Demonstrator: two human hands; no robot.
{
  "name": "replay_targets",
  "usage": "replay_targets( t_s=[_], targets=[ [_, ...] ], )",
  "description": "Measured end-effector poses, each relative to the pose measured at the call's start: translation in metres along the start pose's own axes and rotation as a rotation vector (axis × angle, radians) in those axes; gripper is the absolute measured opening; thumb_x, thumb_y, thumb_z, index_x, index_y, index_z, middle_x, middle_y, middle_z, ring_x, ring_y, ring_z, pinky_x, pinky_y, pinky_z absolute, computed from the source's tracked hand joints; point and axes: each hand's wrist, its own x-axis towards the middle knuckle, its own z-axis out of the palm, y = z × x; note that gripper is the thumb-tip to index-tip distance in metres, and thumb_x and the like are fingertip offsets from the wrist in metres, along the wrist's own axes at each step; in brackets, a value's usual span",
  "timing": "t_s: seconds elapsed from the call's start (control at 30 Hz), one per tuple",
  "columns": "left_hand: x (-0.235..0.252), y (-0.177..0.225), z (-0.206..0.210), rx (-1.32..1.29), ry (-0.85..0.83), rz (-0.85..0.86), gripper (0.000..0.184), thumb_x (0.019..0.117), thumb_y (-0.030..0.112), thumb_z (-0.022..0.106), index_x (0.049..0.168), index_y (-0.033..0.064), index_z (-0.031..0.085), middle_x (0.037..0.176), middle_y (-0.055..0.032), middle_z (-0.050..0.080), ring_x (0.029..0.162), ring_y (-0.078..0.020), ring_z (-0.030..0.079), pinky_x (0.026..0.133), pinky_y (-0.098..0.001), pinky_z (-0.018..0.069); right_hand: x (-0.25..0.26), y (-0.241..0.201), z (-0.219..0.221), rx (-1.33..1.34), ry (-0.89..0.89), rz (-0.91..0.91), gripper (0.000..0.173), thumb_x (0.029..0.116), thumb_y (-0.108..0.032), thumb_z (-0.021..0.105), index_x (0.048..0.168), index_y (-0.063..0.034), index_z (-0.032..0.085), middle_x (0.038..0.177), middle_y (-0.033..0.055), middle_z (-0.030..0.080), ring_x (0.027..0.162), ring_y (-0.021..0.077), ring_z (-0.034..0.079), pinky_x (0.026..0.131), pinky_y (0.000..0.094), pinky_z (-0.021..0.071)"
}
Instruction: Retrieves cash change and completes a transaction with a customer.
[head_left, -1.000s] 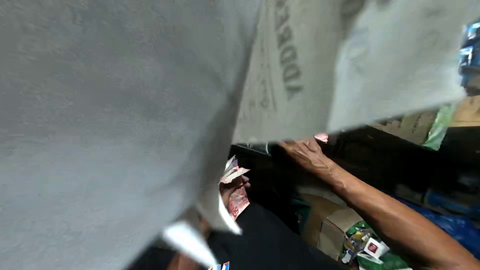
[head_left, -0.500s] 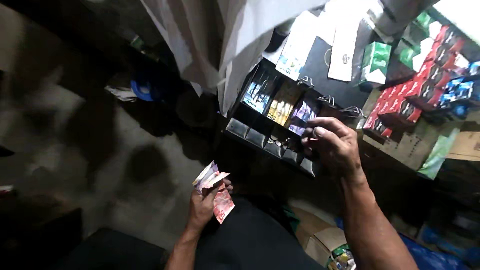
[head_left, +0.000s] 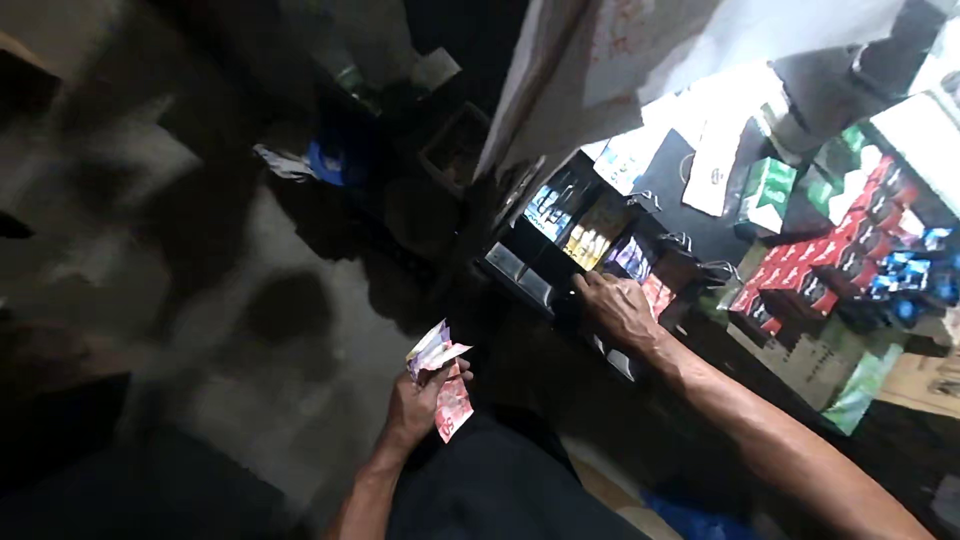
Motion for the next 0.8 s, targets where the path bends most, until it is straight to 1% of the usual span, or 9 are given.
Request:
replay_targets(
  t_s=[0.23,0.37,0.43,0.47,0.53,0.6,0.67,0.73,0.8],
  targets=[
    [-0.005,-0.001,-0.011,-0.007,0.048,-0.026,0.020,0.0994,-0.001,0.055,0.116,-0.0084,0.064,0.099,-0.0109,0.078,0.088,-0.0212,0.077,0.085,-0.0363,0.0649,-0.003,0.005,0.007,0.022,0.178,-0.055,0.012,0.0937,-0.006,0.063,0.090,0.0045,0.067,0.083,0.0233,0.067,0.072,0.0427,0.070,0.055,0.0561,0.0527],
    [-0.002,0.004,-0.033,-0.020,0.093,-0.065,0.020,0.1008,0.002,0.055,0.117,-0.0077,0.063,0.099,-0.0107,0.078,0.088,-0.0208,0.077,0.085,-0.0363,0.0649,-0.014,0.001,-0.004,0.150,0.211,0.109,0.026,0.0994,-0.020,0.062,0.104,0.0032,0.071,0.098,0.0267,0.072,0.087,0.0488,0.071,0.071,0.0688,0.0531],
    [0.004,0.008,-0.052,-0.027,0.117,-0.094,0.022,0.1030,0.005,0.053,0.119,-0.0065,0.063,0.100,-0.0103,0.078,0.089,-0.0211,0.077,0.086,-0.0365,0.0646,-0.027,-0.004,-0.015,0.292,0.327,0.129,0.031,0.1018,-0.025,0.061,0.103,0.0037,0.072,0.096,0.0241,0.073,0.086,0.0415,0.072,0.075,0.0638,0.0558],
    [0.008,0.010,-0.063,-0.040,0.133,-0.114,0.023,0.1042,0.007,0.053,0.120,-0.0060,0.063,0.100,-0.0104,0.078,0.089,-0.0215,0.077,0.085,-0.0367,0.0648,-0.034,-0.013,-0.023,0.409,0.386,0.121,0.032,0.1026,-0.025,0.061,0.101,0.0046,0.071,0.090,0.0200,0.071,0.079,0.0321,0.071,0.073,0.0540,0.0583],
    [0.018,0.018,-0.089,-0.097,0.183,-0.172,0.024,0.1047,0.007,0.053,0.122,-0.0061,0.064,0.100,-0.0107,0.077,0.088,-0.0216,0.077,0.084,-0.0366,0.0647,-0.046,-0.044,-0.037,0.778,0.411,0.102,0.023,0.1020,-0.022,0.061,0.102,0.0008,0.067,0.085,0.0047,0.069,0.068,0.0101,0.067,0.062,0.0309,0.0600],
    [0.026,0.027,-0.120,-0.128,0.239,-0.193,0.024,0.1017,0.001,0.052,0.121,-0.0073,0.063,0.100,-0.0100,0.076,0.090,-0.0182,0.075,0.085,-0.0346,0.0637,-0.039,-0.086,-0.033,1.242,0.252,0.092,0.010,0.1033,-0.020,0.059,0.108,-0.0196,0.067,0.097,-0.0099,0.074,0.077,0.0027,0.069,0.066,0.0235,0.0609],
    [0.032,0.037,-0.158,-0.126,0.295,-0.203,0.024,0.0998,0.000,0.056,0.122,-0.0075,0.062,0.101,-0.0084,0.076,0.092,-0.0145,0.075,0.087,-0.0317,0.0628,-0.007,-0.150,-0.009,1.575,0.100,0.145,0.014,0.1008,-0.017,0.061,0.110,-0.0213,0.070,0.099,-0.0069,0.075,0.072,0.0054,0.069,0.061,0.0239,0.0598],
    [0.037,0.043,-0.205,-0.132,0.349,-0.216,0.025,0.0989,-0.001,0.058,0.123,-0.0084,0.061,0.103,-0.0096,0.077,0.093,-0.0156,0.075,0.088,-0.0324,0.0631,0.044,-0.228,0.013,1.782,-0.003,0.224,0.019,0.0978,-0.013,0.060,0.114,-0.0117,0.069,0.085,-0.0024,0.073,0.056,0.0057,0.063,0.049,0.0226,0.0548],
    [0.041,0.052,-0.263,-0.150,0.393,-0.206,0.026,0.0989,-0.002,0.058,0.124,-0.0087,0.059,0.103,-0.0099,0.077,0.093,-0.0165,0.076,0.088,-0.0332,0.0636,0.103,-0.305,0.017,1.918,-0.143,0.210,0.023,0.0964,-0.015,0.063,0.117,-0.0063,0.070,0.077,0.0016,0.070,0.053,0.0084,0.062,0.048,0.0248,0.0554]
  ],
)
